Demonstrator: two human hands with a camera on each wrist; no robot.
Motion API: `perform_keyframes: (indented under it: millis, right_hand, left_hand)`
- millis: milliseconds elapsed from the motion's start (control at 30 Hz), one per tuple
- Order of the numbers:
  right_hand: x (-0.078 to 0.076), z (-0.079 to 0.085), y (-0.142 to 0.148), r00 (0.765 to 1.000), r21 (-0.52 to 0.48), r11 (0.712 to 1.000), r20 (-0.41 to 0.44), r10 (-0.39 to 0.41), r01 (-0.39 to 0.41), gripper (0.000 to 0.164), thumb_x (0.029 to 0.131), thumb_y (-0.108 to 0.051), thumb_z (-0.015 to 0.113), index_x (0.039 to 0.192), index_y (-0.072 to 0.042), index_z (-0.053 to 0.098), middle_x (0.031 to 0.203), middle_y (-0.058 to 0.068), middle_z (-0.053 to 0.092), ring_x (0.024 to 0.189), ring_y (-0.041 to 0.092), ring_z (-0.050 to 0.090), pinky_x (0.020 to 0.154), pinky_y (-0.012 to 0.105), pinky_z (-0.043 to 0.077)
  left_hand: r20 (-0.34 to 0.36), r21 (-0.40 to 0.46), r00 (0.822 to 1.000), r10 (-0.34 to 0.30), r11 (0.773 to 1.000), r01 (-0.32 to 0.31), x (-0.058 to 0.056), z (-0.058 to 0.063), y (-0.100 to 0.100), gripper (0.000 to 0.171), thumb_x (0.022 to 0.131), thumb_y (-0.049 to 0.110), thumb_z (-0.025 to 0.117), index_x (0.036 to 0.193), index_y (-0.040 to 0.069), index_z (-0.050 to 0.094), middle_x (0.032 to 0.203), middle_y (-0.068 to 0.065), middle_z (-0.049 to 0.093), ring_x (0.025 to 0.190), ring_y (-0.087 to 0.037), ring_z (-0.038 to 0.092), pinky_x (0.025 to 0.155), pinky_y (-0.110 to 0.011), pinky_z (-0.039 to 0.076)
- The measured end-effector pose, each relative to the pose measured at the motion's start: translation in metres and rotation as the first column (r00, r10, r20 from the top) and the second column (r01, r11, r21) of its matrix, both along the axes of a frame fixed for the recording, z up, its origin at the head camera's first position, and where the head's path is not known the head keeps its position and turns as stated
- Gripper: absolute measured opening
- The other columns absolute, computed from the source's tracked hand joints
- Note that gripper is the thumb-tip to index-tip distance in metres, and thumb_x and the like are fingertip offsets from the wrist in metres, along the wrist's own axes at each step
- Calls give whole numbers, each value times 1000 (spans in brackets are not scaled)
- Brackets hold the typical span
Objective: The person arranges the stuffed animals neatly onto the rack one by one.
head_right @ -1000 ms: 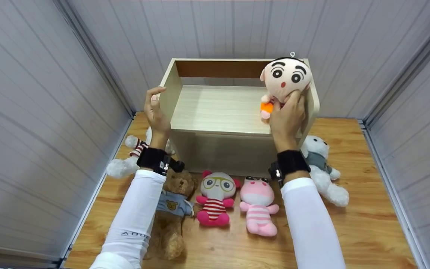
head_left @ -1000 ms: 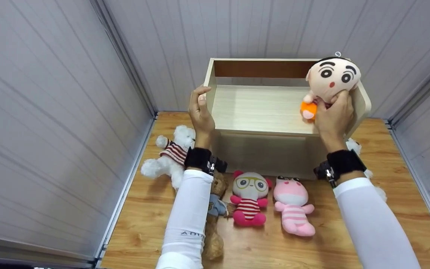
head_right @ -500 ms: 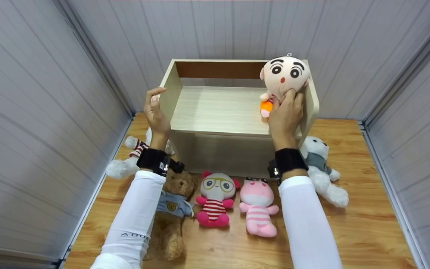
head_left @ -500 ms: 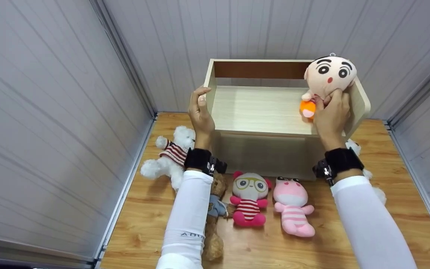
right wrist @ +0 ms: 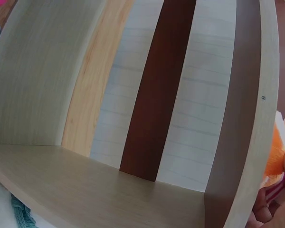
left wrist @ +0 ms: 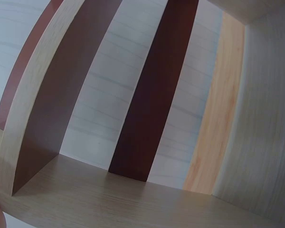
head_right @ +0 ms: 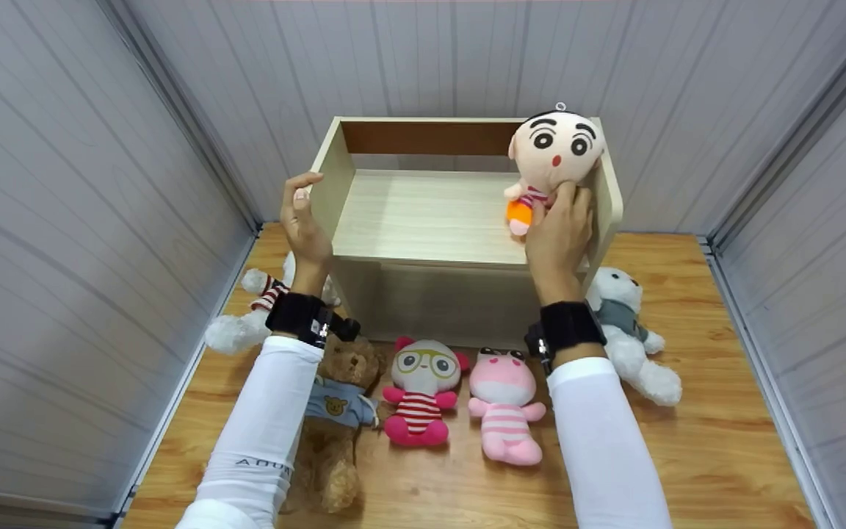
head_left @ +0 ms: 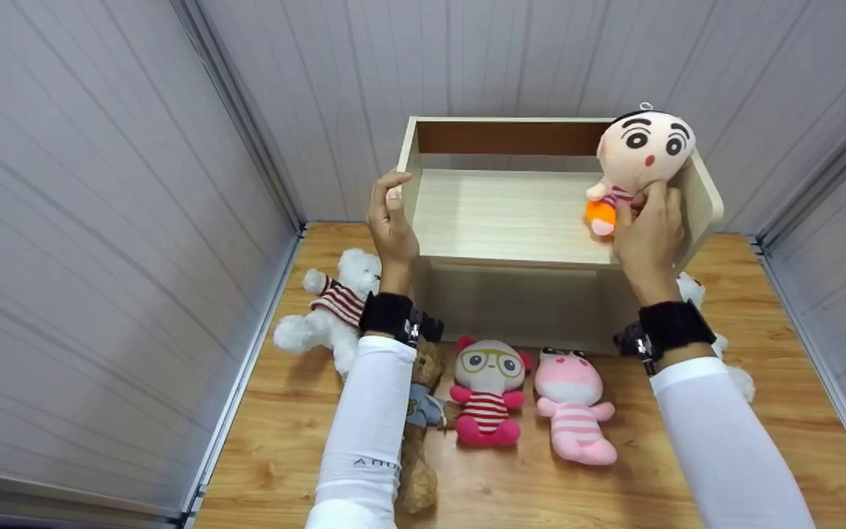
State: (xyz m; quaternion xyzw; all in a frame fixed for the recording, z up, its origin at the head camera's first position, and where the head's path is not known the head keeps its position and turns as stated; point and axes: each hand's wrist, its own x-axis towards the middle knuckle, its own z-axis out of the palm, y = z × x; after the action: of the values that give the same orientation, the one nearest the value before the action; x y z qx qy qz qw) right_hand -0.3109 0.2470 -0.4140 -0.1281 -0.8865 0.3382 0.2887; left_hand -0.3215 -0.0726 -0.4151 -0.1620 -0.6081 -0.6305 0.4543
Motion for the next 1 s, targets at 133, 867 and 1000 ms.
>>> perform_keyframes:
  millis: [133,867,1000]
  right_hand:
    - [0,-3,-1,999,-5,1000,-52,8,-8,28,94,-23,63,106,0,51,110,19,50,105,40,53,92,55,43]
    - [3,-9,7,997,58,998,76,26,-30,36,102,-30,58,126,-4,53,140,19,46,120,45,42,104,54,35]
    - [4,-11,9,997,64,997,72,42,-47,37,102,-31,56,128,-5,52,144,17,44,121,44,42,102,55,37]
  left_hand:
    - [-9,-4,1000,13,1000,-13,0,0,-2,35,97,8,38,108,-14,64,110,-30,66,120,-49,58,112,-33,40]
    - [-4,0,1000,6,1000,-6,4,3,10,41,104,18,39,107,-15,64,109,-30,66,120,-47,58,112,-33,41]
    - [7,-11,1000,7,1000,-7,5,3,9,34,93,0,37,108,-15,64,110,-30,66,120,-47,58,112,-34,41]
